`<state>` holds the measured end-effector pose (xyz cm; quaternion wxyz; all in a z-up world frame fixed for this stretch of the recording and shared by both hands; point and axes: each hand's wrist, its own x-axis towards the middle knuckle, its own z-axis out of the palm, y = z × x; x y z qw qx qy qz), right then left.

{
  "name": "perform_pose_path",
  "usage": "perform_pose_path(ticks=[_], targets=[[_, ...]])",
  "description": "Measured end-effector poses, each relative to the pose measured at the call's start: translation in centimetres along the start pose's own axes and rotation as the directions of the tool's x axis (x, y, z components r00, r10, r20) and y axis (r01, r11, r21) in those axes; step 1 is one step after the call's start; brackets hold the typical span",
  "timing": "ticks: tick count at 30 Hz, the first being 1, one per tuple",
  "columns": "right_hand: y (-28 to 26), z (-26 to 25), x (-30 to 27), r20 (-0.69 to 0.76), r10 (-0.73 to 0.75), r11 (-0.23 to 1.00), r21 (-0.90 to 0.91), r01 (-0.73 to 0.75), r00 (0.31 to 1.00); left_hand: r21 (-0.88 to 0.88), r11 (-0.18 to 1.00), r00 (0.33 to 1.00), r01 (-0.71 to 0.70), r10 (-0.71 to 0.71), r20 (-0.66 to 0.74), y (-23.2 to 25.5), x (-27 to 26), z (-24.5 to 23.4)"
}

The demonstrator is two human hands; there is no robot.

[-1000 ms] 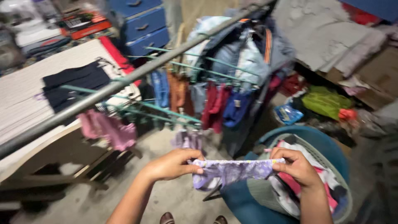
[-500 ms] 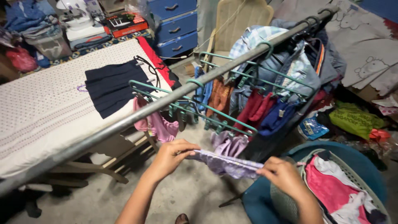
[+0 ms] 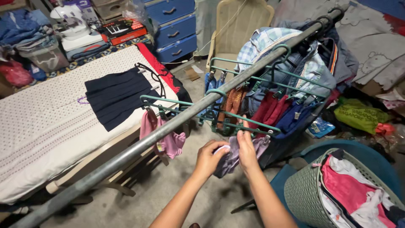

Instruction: The person hangs various small clothing items, including socks and underwear, onto a green collapsible drying rack. They pick items from a blue laundry basket, stretch them over the rack's bars, and secure them using the attached clips.

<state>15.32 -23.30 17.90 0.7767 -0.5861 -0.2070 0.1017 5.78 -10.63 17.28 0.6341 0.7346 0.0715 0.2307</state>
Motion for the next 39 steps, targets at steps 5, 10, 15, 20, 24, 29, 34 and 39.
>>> perform_pose_path(ticks=[5, 10, 15, 20, 24, 29, 34, 39], targets=[[-0.1, 0.9, 0.0, -0.061, -0.058, 0.996, 0.067, 0.063, 0.996, 0.027, 0.999, 0.997, 0.036, -0.034, -0.073, -0.9, 1.0, 1.4], [0.6, 0.7, -0.4, -0.131, -0.013, 0.992, 0.122, 0.029, 0.991, -0.029, 0.994, 0.991, 0.11, -0.112, -0.075, -2.0, 1.5, 2.4], [5.4, -1.8, -1.9, -0.144, 0.136, 0.989, -0.037, -0.143, 0.98, -0.005, 0.982, 0.96, 0.19, -0.187, -0.209, -5.5, 1.3, 1.9], [11.2, 0.8, -5.4, 0.034, 0.19, 0.892, -0.423, -0.158, 0.981, -0.101, 0.976, 0.909, 0.194, -0.218, -0.355, -10.2, 1.1, -2.6], [7.9, 8.8, -4.5, 0.266, -0.148, 0.847, -0.463, 0.261, 0.953, -0.11, 0.985, 0.893, 0.13, -0.165, -0.42, -14.0, 1.9, -6.2], [5.5, 18.3, 3.0, 0.286, -0.272, 0.844, -0.387, 0.37, 0.919, -0.222, 0.972, 0.811, 0.075, -0.189, -0.553, -16.9, 2.9, -7.8], [4.6, 20.0, 5.6, 0.16, -0.129, 0.992, 0.024, 0.127, 0.979, -0.155, 0.977, 0.88, 0.15, -0.203, -0.429, -11.4, 1.4, -9.9], [5.9, 18.5, 4.6, 0.111, -0.063, 0.981, 0.191, 0.041, 0.992, -0.079, 0.993, 0.896, 0.087, -0.112, -0.43, -8.3, 1.7, -10.1]])
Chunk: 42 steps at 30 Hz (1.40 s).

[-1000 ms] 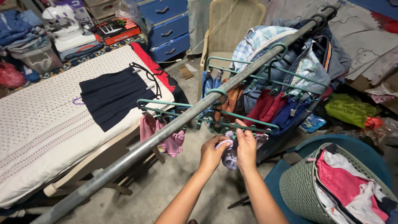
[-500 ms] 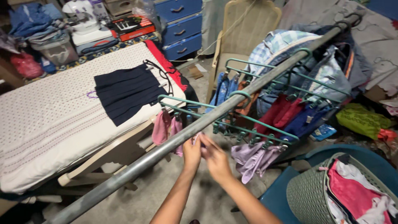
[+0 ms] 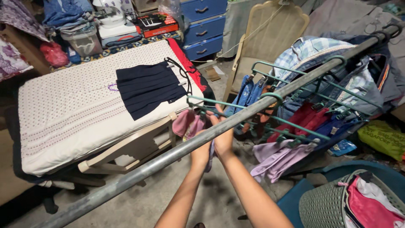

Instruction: The person hangs various small clothing items, including socks and underwear, onto a green collapsible drying rack. They pick items from a blue laundry basket, stretch them over the rack's bars, and secure them using the attached clips.

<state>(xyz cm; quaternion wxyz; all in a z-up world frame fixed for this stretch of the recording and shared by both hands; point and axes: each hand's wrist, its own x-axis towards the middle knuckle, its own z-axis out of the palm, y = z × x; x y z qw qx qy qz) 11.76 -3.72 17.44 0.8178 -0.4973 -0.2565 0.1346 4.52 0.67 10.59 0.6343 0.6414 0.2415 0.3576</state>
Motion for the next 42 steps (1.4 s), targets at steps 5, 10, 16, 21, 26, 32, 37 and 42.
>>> perform_pose_path(ticks=[5, 10, 16, 21, 26, 32, 37, 42], targets=[[1.1, -2.8, -0.9, -0.1, 0.105, 0.977, 0.195, -0.084, 0.989, -0.166, 0.985, 0.994, 0.038, -0.054, -0.092, -0.5, -0.5, 1.9], [0.8, -4.6, -1.2, -0.137, 0.184, 0.963, 0.222, -0.151, 0.973, -0.551, 0.831, 0.996, 0.076, -0.093, -0.003, -1.4, -0.7, 3.6], [-1.0, -4.1, -1.9, -0.127, 0.253, 0.944, 0.25, -0.216, 0.959, -0.56, 0.802, 0.971, 0.208, -0.238, 0.02, -0.2, -1.4, 4.3], [-1.3, -4.0, -2.0, -0.168, 0.266, 0.954, 0.186, -0.235, 0.949, -0.715, 0.639, 0.953, 0.283, -0.27, 0.136, -0.5, -1.3, 4.4], [-1.0, -4.7, -1.9, -0.193, 0.245, 0.965, 0.142, -0.22, 0.95, -0.712, 0.652, 0.964, 0.26, -0.219, 0.151, 0.2, -0.9, 4.6], [1.1, -6.5, -1.8, -0.003, 0.218, 0.976, 0.0, -0.218, 0.976, -0.525, 0.824, 0.976, 0.216, -0.191, 0.102, 1.0, -1.1, 5.6], [2.1, -10.6, -6.4, -0.061, 0.33, 0.879, -0.345, -0.33, 0.942, 0.047, 0.998, 0.995, -0.047, 0.051, -0.083, -2.5, -3.8, 5.6], [-2.3, -18.3, -11.6, 0.121, 0.587, 0.75, -0.453, -0.481, 0.801, 0.335, 0.941, 0.994, -0.051, 0.079, -0.07, -10.1, -6.3, 4.6]])
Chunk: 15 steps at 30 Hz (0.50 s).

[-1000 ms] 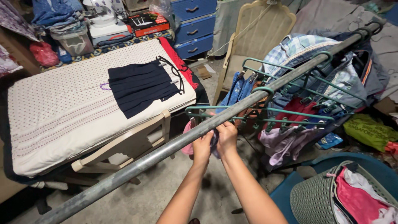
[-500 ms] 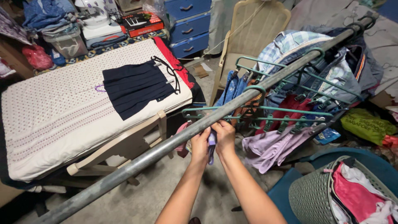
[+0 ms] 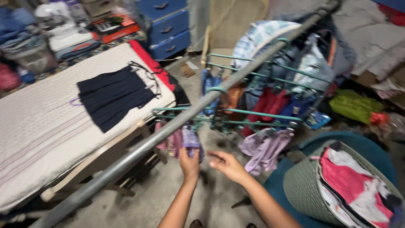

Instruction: The person hangs various small clothing items, including socks and underwear, onto a green collapsible drying rack. They pick items from a blue laundry basket, stretch them over the rack's bars, and secure them using the attached clips.

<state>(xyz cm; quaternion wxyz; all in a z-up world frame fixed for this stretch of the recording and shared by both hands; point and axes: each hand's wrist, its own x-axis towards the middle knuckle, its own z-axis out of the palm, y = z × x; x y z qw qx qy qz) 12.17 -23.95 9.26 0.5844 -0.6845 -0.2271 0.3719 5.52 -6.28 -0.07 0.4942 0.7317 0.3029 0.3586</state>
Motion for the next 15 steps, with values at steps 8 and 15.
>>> perform_pose_path(ticks=[8, 15], targets=[[4.3, -11.6, -11.4, -0.122, 0.018, 0.985, 0.171, 0.003, 0.992, -0.27, 0.908, 0.947, 0.321, -0.313, 0.074, -6.1, -6.0, 3.0], [14.5, -25.4, -19.5, -0.56, 0.019, 0.994, 0.101, 0.045, 0.828, -0.287, 0.659, 0.708, 0.695, -0.556, 0.436, -2.8, -17.5, 10.4]])
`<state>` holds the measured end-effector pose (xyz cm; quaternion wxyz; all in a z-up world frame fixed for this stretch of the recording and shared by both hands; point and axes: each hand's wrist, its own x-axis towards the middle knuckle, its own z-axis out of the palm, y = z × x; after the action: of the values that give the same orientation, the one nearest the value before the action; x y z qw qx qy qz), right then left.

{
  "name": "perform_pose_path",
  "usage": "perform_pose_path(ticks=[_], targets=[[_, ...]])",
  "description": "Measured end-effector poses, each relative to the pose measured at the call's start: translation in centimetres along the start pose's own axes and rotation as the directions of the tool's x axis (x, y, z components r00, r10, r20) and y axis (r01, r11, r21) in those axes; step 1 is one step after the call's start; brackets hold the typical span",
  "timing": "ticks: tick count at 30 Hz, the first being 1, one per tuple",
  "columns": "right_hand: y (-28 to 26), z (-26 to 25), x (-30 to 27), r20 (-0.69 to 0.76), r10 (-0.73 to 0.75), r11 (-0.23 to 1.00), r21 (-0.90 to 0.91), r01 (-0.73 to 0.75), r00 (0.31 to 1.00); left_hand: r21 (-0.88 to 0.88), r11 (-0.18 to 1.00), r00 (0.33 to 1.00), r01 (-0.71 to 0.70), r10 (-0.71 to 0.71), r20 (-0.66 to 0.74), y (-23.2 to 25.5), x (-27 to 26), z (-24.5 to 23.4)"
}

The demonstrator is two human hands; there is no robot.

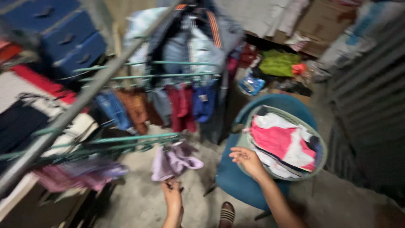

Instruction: The person hangs various small clothing items, including socks and underwear, onto a green collapsible drying rack. They pick items from a blue laundry basket, stretch them over the rack's bars, and secure them using the attached clips.

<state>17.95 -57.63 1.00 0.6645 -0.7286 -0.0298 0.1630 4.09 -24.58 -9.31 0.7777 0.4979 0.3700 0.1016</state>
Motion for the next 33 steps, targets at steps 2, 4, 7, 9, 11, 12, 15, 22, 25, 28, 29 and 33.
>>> perform_pose_path(ticks=[2, 4, 7, 9, 11, 12, 15, 22, 25, 28, 29, 33], targets=[[2.6, -4.7, 0.8, -0.157, 0.038, 0.998, -0.036, -0.044, 0.987, 0.066, 0.993, 0.984, 0.1, -0.109, 0.143, -1.8, -2.4, 3.4], [4.1, -8.6, 0.5, -0.358, 0.04, 0.985, -0.144, -0.097, 0.933, 0.181, 0.971, 0.931, 0.156, -0.206, 0.3, -2.6, -4.5, 6.3], [5.7, -13.9, -0.4, -0.676, -0.134, 0.85, -0.454, -0.266, 0.725, 0.302, 0.943, 0.847, 0.138, -0.271, 0.458, -2.2, -6.2, 10.9], [6.6, -16.6, -1.5, -0.754, -0.387, 0.612, -0.641, -0.463, 0.53, 0.297, 0.949, 0.825, 0.105, -0.25, 0.506, -2.2, -6.9, 13.8], [7.4, -18.0, -2.7, -0.814, -0.26, 0.582, -0.561, -0.589, 0.519, 0.302, 0.951, 0.805, 0.071, -0.233, 0.545, -2.6, -7.3, 16.4], [7.6, -18.8, -3.0, -0.84, -0.196, 0.559, -0.52, -0.646, 0.506, 0.311, 0.949, 0.796, 0.053, -0.228, 0.56, -3.0, -7.3, 17.7], [8.5, -19.7, -3.5, -0.711, -0.028, 0.381, -0.658, -0.65, 0.703, 0.331, 0.944, 0.761, 0.004, -0.217, 0.611, -4.3, -7.7, 20.7], [8.6, -21.6, -1.7, -0.663, -0.245, 0.513, -0.708, -0.486, 0.708, 0.355, 0.918, 0.632, -0.174, -0.172, 0.755, -8.2, -8.5, 27.9], [7.9, -23.7, -0.7, -0.687, -0.285, 0.589, -0.676, -0.444, 0.669, 0.378, 0.853, 0.593, -0.359, -0.104, 0.798, -8.8, -9.2, 30.6], [7.0, -25.1, -0.6, -0.671, -0.152, 0.37, -0.72, -0.587, 0.726, 0.407, 0.855, 0.607, -0.321, -0.143, 0.781, -9.3, -10.1, 31.7], [6.7, -25.1, -1.0, -0.662, 0.009, 0.287, -0.716, -0.636, 0.749, 0.4, 0.861, 0.594, -0.315, -0.149, 0.79, -9.4, -10.0, 31.7], [5.8, -26.4, -1.3, -0.626, 0.264, 0.28, -0.678, -0.68, 0.733, 0.421, 0.85, 0.587, -0.316, -0.173, 0.791, -9.5, -9.1, 31.3]])
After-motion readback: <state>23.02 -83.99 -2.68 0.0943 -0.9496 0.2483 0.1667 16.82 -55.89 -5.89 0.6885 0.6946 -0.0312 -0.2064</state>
